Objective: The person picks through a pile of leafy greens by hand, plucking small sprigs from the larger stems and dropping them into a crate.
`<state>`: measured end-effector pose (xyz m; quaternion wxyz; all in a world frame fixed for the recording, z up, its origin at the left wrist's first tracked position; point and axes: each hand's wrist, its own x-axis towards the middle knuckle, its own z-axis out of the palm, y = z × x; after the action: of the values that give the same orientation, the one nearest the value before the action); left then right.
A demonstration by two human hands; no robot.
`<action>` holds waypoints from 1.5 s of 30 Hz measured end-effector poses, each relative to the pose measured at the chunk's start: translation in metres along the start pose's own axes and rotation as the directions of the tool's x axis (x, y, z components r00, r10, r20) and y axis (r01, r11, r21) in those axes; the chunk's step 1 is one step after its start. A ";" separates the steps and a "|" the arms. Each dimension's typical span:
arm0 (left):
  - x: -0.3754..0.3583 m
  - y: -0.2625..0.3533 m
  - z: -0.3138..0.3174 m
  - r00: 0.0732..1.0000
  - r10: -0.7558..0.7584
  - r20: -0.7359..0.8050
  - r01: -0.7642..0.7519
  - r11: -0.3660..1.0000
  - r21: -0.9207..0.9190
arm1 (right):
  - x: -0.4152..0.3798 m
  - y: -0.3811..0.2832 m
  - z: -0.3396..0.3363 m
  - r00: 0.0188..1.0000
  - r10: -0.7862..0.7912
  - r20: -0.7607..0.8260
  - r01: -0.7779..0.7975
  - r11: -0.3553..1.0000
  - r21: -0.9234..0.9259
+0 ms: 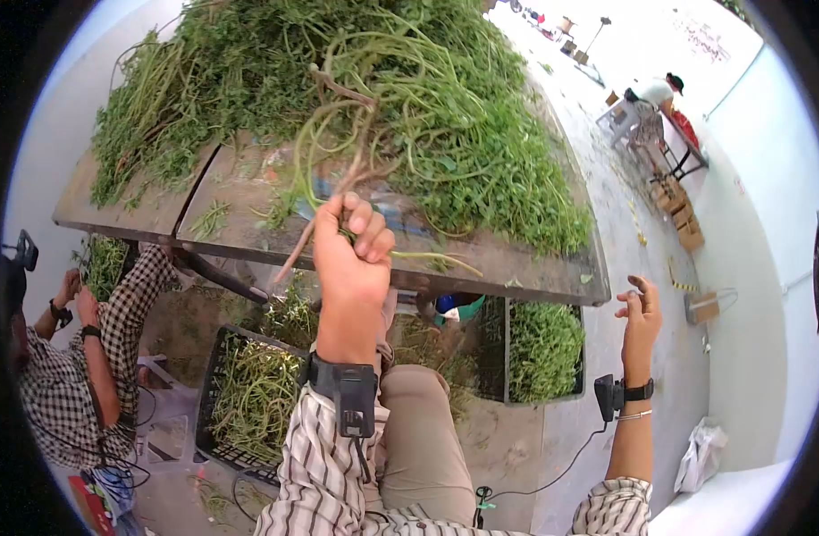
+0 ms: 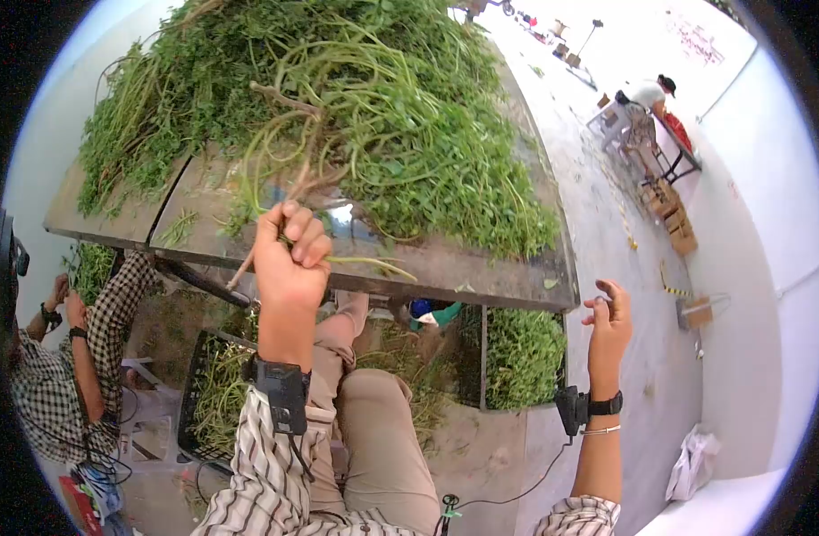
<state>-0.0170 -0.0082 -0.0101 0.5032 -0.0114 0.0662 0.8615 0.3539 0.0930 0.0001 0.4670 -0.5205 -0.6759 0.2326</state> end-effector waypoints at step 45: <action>0.039 0.017 -0.010 0.785 0.551 -0.284 -0.392 0.796 0.461 | 0.085 -0.183 0.178 0.659 -0.162 0.734 0.069 0.985 0.156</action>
<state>-0.0518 0.0163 -0.0217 0.2345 -0.0746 0.3338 0.9100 0.1074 0.1380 0.0983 0.1934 -0.3087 -0.8248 0.4324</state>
